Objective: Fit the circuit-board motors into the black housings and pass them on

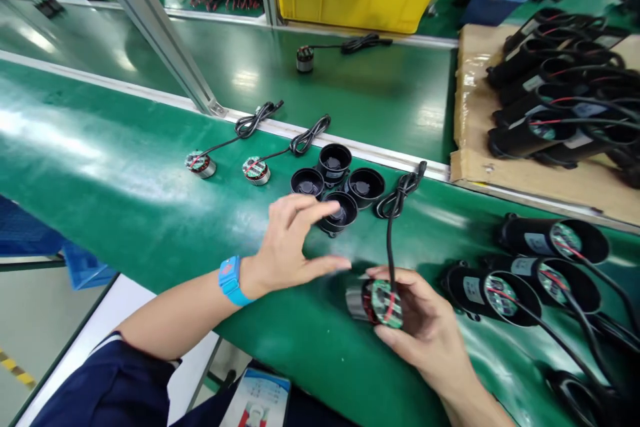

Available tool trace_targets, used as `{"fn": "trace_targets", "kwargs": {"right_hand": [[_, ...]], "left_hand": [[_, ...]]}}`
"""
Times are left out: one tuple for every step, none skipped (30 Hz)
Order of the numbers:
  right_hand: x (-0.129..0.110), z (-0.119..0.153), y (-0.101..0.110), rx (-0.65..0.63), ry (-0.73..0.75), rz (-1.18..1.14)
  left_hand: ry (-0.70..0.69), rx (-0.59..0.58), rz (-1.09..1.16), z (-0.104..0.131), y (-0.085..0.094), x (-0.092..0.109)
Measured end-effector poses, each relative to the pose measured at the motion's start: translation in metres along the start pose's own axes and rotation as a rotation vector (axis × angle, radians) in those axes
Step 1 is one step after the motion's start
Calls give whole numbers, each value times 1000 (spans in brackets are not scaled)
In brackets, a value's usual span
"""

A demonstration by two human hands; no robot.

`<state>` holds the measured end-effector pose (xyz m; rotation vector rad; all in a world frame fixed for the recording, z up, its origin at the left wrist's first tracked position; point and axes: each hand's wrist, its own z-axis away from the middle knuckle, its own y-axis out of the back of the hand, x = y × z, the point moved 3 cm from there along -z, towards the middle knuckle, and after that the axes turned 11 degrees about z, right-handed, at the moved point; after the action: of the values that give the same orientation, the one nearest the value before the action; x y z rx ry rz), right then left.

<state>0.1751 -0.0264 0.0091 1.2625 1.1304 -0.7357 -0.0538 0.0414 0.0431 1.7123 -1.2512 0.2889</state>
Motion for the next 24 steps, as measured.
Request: {"fn": "trace_targets", "kwargs": {"right_hand": [[-1,0,4,-11,-10,-82],[-3,0,9,-4,-15,-135],[-5,0,14,17,-15,-162],[-7,0,19,49,-11,-169],[-9,0,24,85,-4,-162],[-11,0,28,123,6,-142],[-12,0,31,163,16,-114],[-13,-1,33,198,24,-74],[-15,-2,34,227,30,-27],[-17,-3,34,251,34,15],[-19,-5,33,276,39,43],[-22,-8,32,298,48,55],[-26,-11,30,311,59,58],[-30,-16,27,320,73,56],[-34,-20,23,323,94,54],[-38,-25,19,322,118,59],[-41,-30,15,318,142,73],[-43,-34,10,311,163,101],[-44,-39,6,304,180,143],[-44,-42,1,297,191,206],[-43,-46,-3,286,195,284],[-41,-49,-6,272,195,368],[-39,-52,-8,258,194,445],[-37,-54,-8,239,192,506]], "left_hand": [[-8,14,-111,-5,3,-2],[-14,-23,-187,-11,4,-3],[-20,-93,-229,-15,3,-4],[-24,-169,-248,-18,3,-4],[-27,-229,-253,-19,2,-3],[-32,-259,-247,-19,1,-2],[-35,-263,-235,-17,0,0],[-35,-252,-217,-14,-1,2],[-39,-237,-191,-10,-3,4],[-45,-231,-155,-6,-5,5],[-47,-240,-107,-2,-8,5],[-38,-268,-45,2,-11,3],[-17,-306,27,6,-14,1],[18,-350,104,9,-17,-2],[65,-393,180,11,-20,-6],[117,-429,249,12,-22,-9],[166,-451,304,13,-24,-12],[207,-457,339,13,-25,-14],[237,-450,358,13,-26,-15],[255,-434,367,13,-26,-16],[264,-415,370,13,-26,-16],[269,-398,368,13,-26,-15],[273,-388,366,14,-26,-15],[278,-386,365,14,-26,-15]]}}
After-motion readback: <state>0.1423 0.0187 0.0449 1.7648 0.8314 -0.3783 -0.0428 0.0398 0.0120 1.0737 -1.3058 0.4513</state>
